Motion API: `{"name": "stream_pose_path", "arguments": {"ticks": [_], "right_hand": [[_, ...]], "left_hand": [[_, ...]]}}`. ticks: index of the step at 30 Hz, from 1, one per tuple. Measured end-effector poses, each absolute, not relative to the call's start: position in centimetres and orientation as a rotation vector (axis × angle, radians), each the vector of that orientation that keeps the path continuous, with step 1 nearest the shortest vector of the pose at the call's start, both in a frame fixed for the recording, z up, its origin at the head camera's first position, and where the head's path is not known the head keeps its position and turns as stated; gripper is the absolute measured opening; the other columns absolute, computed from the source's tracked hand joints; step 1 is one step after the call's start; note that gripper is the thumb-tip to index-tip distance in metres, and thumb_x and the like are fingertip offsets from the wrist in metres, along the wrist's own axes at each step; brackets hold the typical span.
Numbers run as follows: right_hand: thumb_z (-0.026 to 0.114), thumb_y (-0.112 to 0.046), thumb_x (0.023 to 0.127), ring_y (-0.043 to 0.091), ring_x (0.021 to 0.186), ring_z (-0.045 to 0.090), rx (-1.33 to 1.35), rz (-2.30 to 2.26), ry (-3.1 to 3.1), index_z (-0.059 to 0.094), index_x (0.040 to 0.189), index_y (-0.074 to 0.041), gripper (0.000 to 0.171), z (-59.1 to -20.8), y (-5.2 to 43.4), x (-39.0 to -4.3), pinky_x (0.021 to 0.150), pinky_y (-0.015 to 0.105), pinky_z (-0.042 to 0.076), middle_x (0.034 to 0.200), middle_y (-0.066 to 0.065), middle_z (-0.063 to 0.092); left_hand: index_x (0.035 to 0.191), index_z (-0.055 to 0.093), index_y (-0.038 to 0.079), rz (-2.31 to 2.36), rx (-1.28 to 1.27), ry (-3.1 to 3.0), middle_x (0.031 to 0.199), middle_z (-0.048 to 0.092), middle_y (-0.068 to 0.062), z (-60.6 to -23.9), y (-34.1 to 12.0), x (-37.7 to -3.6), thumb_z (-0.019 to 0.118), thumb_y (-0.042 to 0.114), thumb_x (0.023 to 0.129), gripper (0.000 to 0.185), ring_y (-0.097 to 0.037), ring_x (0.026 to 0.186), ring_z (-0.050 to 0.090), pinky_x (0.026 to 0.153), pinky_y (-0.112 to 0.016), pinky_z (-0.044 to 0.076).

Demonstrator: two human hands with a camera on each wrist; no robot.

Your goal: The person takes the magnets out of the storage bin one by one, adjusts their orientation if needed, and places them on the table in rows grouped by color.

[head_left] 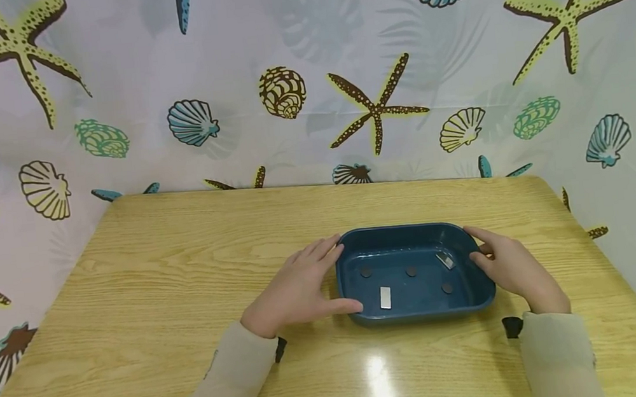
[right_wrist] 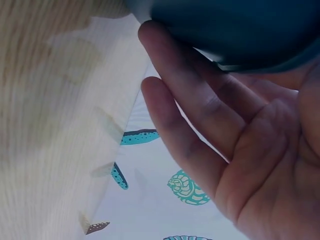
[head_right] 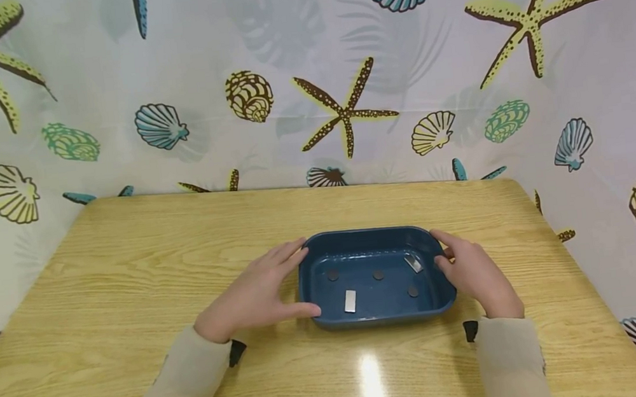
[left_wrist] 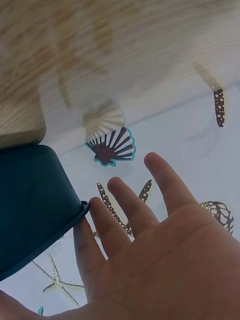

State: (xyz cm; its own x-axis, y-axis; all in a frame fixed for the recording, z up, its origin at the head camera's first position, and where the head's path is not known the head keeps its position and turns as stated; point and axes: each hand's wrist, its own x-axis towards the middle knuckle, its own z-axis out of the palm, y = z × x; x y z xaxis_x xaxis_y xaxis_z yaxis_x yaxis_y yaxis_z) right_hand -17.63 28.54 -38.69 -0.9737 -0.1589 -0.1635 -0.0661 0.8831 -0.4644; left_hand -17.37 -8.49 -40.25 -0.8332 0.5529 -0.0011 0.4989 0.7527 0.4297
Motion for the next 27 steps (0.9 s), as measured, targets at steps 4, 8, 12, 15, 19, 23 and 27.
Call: {"name": "stream_pose_path", "arguments": {"ticks": [4,8,12,15,19,23,27], "right_hand": [[0.055,-0.013,0.106,0.044,0.113,0.069,-0.156,-0.696,2.830,0.033,0.161,-0.005,0.060,-38.5,28.6,-17.6,0.082,0.046,0.058,0.132,0.034,0.065],[0.056,-0.014,0.105,0.039,0.110,0.071,-0.142,-0.703,2.808,0.032,0.161,-0.005,0.061,-38.4,28.5,-17.7,0.078,0.039,0.056,0.129,0.032,0.067],[0.056,-0.014,0.106,0.038,0.110,0.071,-0.132,-0.704,2.798,0.032,0.161,-0.005,0.061,-38.3,28.4,-17.7,0.080,0.041,0.057,0.129,0.032,0.067],[0.056,-0.014,0.106,0.041,0.113,0.070,-0.128,-0.694,2.801,0.032,0.161,-0.004,0.061,-38.2,28.4,-17.6,0.083,0.046,0.058,0.131,0.032,0.066],[0.056,-0.014,0.106,0.043,0.114,0.069,-0.130,-0.691,2.804,0.031,0.161,-0.005,0.061,-38.2,28.5,-17.5,0.085,0.048,0.058,0.132,0.033,0.065],[0.055,-0.015,0.106,0.043,0.115,0.069,-0.137,-0.697,2.803,0.031,0.161,-0.005,0.061,-38.2,28.7,-17.5,0.085,0.048,0.058,0.133,0.033,0.064],[0.055,-0.015,0.107,0.044,0.117,0.068,-0.148,-0.699,2.801,0.031,0.162,-0.006,0.061,-38.3,28.7,-17.5,0.085,0.048,0.058,0.134,0.033,0.064]], "left_hand": [[0.161,0.035,0.008,0.656,0.880,2.814,0.172,0.025,-0.010,-40.4,-8.7,-17.7,0.075,0.069,0.082,0.108,-0.039,0.157,0.028,0.125,-0.064,0.027],[0.162,0.032,0.008,0.655,0.897,2.808,0.173,0.023,-0.009,-40.2,-9.0,-17.9,0.076,0.067,0.082,0.108,-0.038,0.158,0.026,0.125,-0.063,0.026],[0.162,0.032,0.010,0.666,0.908,2.822,0.172,0.024,-0.008,-39.8,-9.1,-18.3,0.077,0.065,0.081,0.107,-0.039,0.158,0.026,0.125,-0.064,0.026],[0.162,0.034,0.013,0.668,0.922,2.841,0.172,0.026,-0.008,-39.3,-8.8,-18.7,0.076,0.066,0.082,0.105,-0.037,0.158,0.027,0.126,-0.062,0.026],[0.161,0.037,0.013,0.638,0.980,2.870,0.171,0.029,-0.008,-38.6,-8.3,-19.2,0.076,0.065,0.083,0.101,-0.035,0.158,0.029,0.126,-0.059,0.028],[0.158,0.042,0.013,0.601,1.063,2.891,0.168,0.035,-0.009,-38.2,-7.7,-19.6,0.077,0.061,0.085,0.094,-0.035,0.155,0.035,0.125,-0.057,0.032],[0.156,0.046,0.013,0.558,1.121,2.902,0.166,0.040,-0.009,-38.2,-7.2,-20.0,0.077,0.057,0.086,0.088,-0.033,0.153,0.039,0.125,-0.054,0.034]]}}
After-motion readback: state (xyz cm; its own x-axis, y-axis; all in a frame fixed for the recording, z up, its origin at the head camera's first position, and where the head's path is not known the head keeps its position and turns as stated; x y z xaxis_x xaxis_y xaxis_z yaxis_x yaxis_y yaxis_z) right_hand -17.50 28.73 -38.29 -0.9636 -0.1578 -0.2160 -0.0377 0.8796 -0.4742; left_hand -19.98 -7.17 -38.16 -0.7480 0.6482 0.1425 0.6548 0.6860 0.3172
